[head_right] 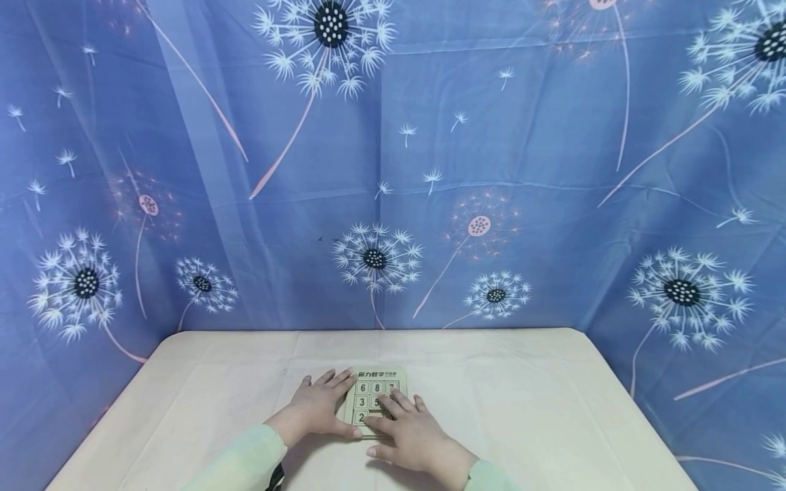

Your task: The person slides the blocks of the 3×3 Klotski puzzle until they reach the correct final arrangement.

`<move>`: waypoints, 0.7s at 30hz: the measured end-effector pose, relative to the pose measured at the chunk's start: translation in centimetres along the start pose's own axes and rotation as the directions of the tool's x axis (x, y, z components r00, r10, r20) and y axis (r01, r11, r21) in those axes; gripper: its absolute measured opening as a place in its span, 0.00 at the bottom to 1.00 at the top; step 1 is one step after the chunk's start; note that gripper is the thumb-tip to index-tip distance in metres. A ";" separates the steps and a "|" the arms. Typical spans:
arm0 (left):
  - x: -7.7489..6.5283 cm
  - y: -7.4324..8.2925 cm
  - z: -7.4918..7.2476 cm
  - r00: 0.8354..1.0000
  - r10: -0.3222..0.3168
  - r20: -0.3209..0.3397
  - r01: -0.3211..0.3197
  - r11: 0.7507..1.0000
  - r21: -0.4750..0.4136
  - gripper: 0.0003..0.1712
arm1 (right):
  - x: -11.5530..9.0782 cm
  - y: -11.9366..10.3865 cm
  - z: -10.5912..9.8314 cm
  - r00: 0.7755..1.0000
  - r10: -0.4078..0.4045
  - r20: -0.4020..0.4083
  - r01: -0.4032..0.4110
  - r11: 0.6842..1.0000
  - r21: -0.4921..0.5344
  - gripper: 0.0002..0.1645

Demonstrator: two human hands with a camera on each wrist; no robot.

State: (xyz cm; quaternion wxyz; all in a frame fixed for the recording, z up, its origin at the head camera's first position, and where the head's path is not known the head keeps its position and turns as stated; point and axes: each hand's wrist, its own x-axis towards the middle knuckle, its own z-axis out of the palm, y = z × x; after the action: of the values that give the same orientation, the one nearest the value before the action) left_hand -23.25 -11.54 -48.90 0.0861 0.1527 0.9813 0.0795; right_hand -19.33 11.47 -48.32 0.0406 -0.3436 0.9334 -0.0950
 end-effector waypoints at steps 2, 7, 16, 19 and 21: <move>0.0 0.0 0.0 1.000 0.001 -0.001 -0.001 1.000 0.001 0.65 | 0.0 0.1 0.0 1.000 0.001 -0.002 -0.001 1.000 0.004 0.34; -0.1 0.0 0.0 1.000 0.003 -0.002 -0.003 1.000 -0.001 0.65 | -0.1 0.2 0.1 1.000 0.005 -0.002 -0.005 1.000 0.014 0.34; -0.1 0.0 0.0 1.000 0.008 -0.007 -0.008 1.000 -0.001 0.65 | -0.3 0.5 0.0 1.000 0.007 -0.008 -0.007 1.000 0.016 0.34; 0.0 0.0 0.1 1.000 0.009 -0.012 -0.009 1.000 0.009 0.65 | -0.4 0.6 0.0 1.000 0.015 -0.003 -0.015 1.000 0.020 0.35; 0.0 0.0 0.1 1.000 0.011 -0.016 -0.010 1.000 0.015 0.65 | -0.5 0.7 0.0 1.000 0.020 0.000 -0.020 1.000 0.021 0.35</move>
State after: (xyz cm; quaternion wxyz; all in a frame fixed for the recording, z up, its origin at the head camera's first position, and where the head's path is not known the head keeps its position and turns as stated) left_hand -23.21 -11.52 -49.00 0.0765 0.1579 0.9817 0.0738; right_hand -19.40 12.31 -48.43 0.0453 -0.3336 0.9358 -0.1045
